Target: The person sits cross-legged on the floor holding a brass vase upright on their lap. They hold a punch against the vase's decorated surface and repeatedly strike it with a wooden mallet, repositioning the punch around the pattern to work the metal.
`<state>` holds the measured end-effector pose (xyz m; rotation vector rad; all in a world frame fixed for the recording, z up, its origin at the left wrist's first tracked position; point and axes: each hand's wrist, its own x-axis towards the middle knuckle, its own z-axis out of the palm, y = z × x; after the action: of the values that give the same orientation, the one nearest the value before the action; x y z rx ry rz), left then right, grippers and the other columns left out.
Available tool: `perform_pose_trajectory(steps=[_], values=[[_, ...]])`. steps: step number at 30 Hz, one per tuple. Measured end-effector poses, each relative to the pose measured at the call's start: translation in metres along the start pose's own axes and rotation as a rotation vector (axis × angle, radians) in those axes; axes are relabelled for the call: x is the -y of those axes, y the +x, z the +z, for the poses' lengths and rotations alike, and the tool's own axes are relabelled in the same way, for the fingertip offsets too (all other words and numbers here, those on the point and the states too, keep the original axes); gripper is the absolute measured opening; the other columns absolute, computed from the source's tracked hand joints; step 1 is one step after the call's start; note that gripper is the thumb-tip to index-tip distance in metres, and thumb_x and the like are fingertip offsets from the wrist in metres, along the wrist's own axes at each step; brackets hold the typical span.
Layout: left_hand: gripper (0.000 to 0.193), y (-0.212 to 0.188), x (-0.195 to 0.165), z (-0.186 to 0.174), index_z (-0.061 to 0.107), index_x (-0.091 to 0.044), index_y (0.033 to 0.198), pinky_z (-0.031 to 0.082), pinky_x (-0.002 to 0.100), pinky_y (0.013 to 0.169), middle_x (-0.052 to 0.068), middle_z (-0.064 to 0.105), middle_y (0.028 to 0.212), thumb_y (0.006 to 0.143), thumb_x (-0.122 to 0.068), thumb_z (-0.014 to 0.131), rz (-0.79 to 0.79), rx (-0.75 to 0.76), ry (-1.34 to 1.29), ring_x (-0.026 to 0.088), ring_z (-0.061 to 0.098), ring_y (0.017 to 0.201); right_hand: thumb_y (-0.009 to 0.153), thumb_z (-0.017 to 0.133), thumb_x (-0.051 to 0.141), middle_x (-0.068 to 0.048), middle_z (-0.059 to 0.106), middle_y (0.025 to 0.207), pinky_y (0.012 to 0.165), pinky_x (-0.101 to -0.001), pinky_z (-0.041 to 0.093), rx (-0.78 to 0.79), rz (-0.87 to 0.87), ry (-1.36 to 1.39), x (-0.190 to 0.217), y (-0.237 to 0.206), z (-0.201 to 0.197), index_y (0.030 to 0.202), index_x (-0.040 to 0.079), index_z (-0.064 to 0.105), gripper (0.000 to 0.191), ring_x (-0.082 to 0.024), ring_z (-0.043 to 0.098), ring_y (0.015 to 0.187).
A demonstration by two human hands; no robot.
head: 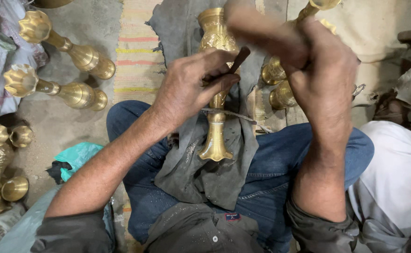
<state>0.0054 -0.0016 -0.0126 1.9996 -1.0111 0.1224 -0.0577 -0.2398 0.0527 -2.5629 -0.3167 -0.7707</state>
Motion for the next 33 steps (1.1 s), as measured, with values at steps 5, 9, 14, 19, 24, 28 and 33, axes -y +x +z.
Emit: perform_pose_trajectory(steps=[5,9,14,19,24,28,33], values=[[0.033,0.001,0.000,-0.004,0.067,-0.008,0.132,0.068,0.030,0.087,0.007,0.076,0.114,0.102,-0.020,0.076,0.094,-0.024,-0.069,0.018,0.078,0.098,0.092,0.076,-0.002,-0.020,0.070,0.094,0.073,-0.0425,0.054,0.041,0.027,0.135,-0.001,0.001,0.004,0.110,-0.004,0.060,0.024,-0.033,0.072,0.085],[0.038,0.000,-0.002,-0.006,0.066,-0.008,0.134,0.067,0.030,0.086,0.006,0.075,0.115,0.101,-0.021,0.078,0.106,-0.060,-0.039,0.017,0.077,0.099,0.090,0.080,0.000,-0.020,0.070,0.094,0.076,-0.0433,0.055,0.020,0.036,0.044,-0.002,0.000,0.004,0.113,-0.003,0.057,0.032,-0.034,0.073,0.091],[0.037,-0.001,-0.002,-0.008,0.066,-0.009,0.135,0.067,0.032,0.091,0.006,0.074,0.121,0.102,-0.021,0.078,0.142,-0.072,-0.028,0.018,0.077,0.104,0.096,0.077,-0.003,-0.018,0.070,0.096,0.074,-0.0412,0.054,-0.008,0.056,0.095,-0.002,0.002,0.004,0.108,-0.003,0.058,0.022,-0.030,0.074,0.088],[0.036,-0.004,0.000,-0.004,0.066,-0.010,0.134,0.069,0.030,0.088,0.006,0.075,0.114,0.102,-0.023,0.077,0.075,-0.040,-0.065,0.018,0.078,0.101,0.091,0.075,-0.005,-0.016,0.071,0.101,0.086,-0.0422,0.057,0.015,-0.005,0.117,0.002,-0.001,-0.001,0.116,-0.004,0.058,0.030,-0.030,0.074,0.101],[0.040,-0.003,0.002,-0.003,0.063,-0.009,0.139,0.069,0.030,0.087,0.011,0.074,0.118,0.103,-0.021,0.076,0.109,-0.058,-0.022,0.020,0.077,0.104,0.095,0.072,-0.004,-0.019,0.071,0.110,0.087,-0.0391,0.058,0.039,0.037,0.150,0.001,-0.007,-0.002,0.124,-0.003,0.058,0.032,-0.031,0.074,0.101],[0.036,-0.001,-0.001,-0.006,0.066,-0.009,0.134,0.068,0.031,0.084,0.009,0.076,0.111,0.103,-0.021,0.078,0.063,-0.012,0.010,0.018,0.079,0.097,0.096,0.071,-0.002,-0.021,0.071,0.099,0.083,-0.0401,0.056,0.118,0.054,-0.121,-0.005,-0.009,0.000,0.118,-0.003,0.061,0.023,-0.031,0.073,0.091],[0.036,-0.001,-0.004,-0.008,0.064,-0.007,0.134,0.069,0.031,0.086,0.009,0.075,0.114,0.103,-0.020,0.077,0.066,-0.023,-0.063,0.019,0.079,0.099,0.095,0.073,0.003,-0.018,0.072,0.098,0.075,-0.0401,0.054,0.092,0.168,0.275,-0.009,-0.009,0.004,0.125,-0.001,0.062,0.031,-0.029,0.073,0.085]])
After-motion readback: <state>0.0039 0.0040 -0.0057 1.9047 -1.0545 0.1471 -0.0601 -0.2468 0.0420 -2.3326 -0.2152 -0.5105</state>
